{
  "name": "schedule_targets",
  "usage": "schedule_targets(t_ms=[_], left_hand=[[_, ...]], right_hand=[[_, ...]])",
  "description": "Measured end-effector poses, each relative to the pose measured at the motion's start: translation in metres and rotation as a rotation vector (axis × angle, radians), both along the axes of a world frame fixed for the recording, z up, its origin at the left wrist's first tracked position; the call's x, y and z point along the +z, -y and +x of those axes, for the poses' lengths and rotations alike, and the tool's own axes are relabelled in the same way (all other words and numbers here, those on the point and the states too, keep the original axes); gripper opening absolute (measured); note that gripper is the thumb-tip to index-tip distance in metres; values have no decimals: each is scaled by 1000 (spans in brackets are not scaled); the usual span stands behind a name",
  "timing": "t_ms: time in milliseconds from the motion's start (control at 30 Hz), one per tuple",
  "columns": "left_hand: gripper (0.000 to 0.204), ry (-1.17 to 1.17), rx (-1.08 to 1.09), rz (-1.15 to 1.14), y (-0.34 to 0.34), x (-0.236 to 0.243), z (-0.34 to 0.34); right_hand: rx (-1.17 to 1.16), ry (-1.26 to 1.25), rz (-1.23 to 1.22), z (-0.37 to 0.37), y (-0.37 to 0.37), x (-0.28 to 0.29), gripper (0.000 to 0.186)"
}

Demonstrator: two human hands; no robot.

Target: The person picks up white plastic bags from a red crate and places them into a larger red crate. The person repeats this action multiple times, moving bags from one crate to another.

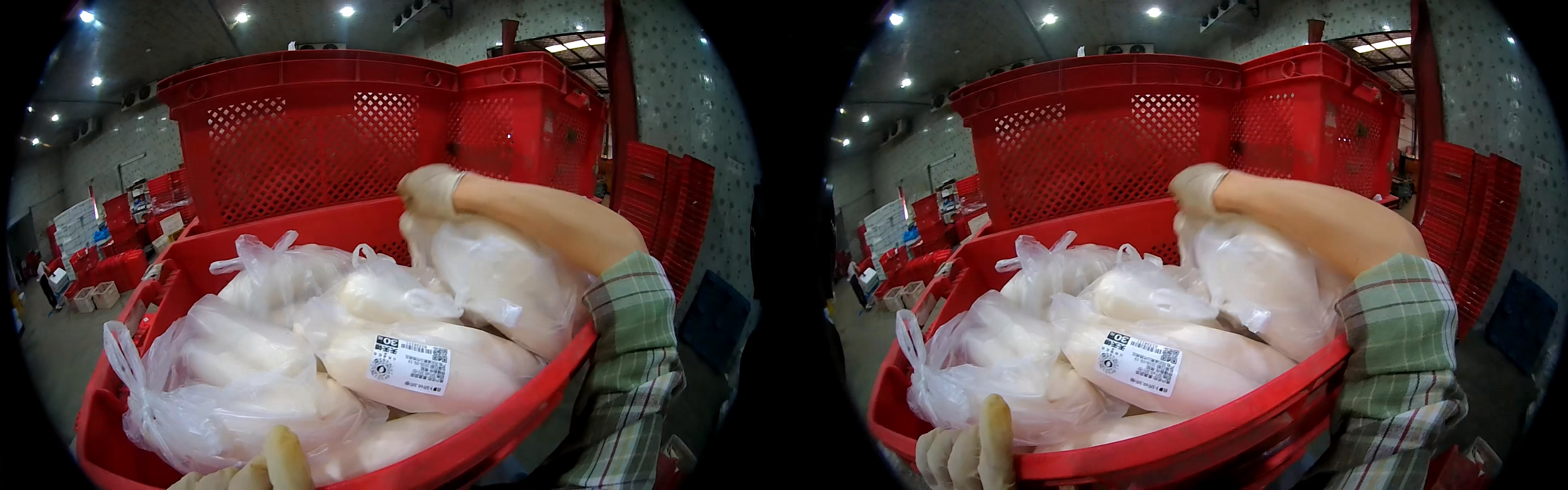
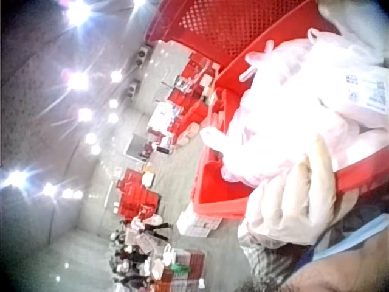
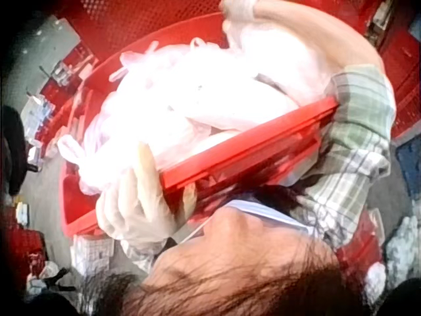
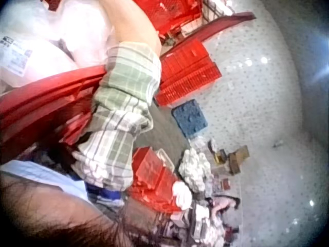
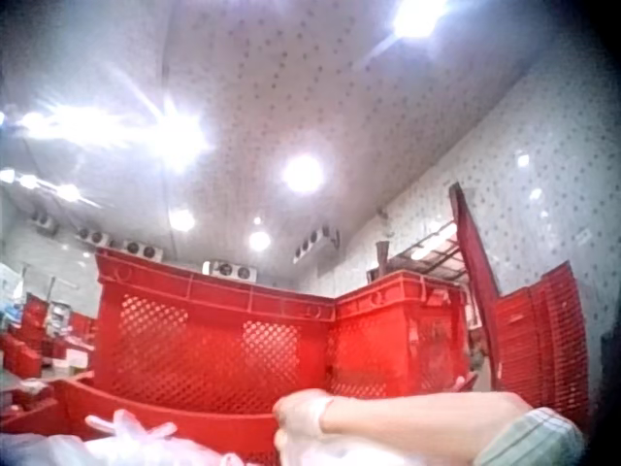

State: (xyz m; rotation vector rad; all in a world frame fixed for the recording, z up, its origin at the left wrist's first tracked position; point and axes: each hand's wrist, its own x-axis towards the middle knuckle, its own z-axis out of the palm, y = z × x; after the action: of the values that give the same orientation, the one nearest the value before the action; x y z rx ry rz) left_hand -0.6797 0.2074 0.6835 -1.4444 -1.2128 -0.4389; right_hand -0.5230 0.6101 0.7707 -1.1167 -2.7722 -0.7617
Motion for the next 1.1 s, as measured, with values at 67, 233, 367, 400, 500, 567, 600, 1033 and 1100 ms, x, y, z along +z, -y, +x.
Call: schedule_targets(t_ms=[67,233,367,400,500,567,600,1033,1100], left_hand=[[61,20,-26,-48,-4,1,-1],[61,48,-21,-41,-1,1,-2],[61,37,-9,-74,4,4,0],[61,28,-7,-82,3,5,1],[61,48,-38,-115,4,6,0],[61,66,-54,-137,4,7,1],[61,75,-69,-143,4,6,0],[59,54,-18,-114,5,6,6],[60,97,-33,-106,2,4,6]], right_hand=[[-117,-78,93,25,-7,23,28],[17,-308,380,3,-46,49,22],[225,183,27,-76,42,-12,31],[260,217,2,-78,52,-22,33],[314,118,-57,-38,74,-28,61],[288,-25,-110,-21,65,-17,72],[239,-115,-73,-10,58,-16,77],[28,64,-148,12,60,-43,70],[71,74,-229,8,44,-51,80]])
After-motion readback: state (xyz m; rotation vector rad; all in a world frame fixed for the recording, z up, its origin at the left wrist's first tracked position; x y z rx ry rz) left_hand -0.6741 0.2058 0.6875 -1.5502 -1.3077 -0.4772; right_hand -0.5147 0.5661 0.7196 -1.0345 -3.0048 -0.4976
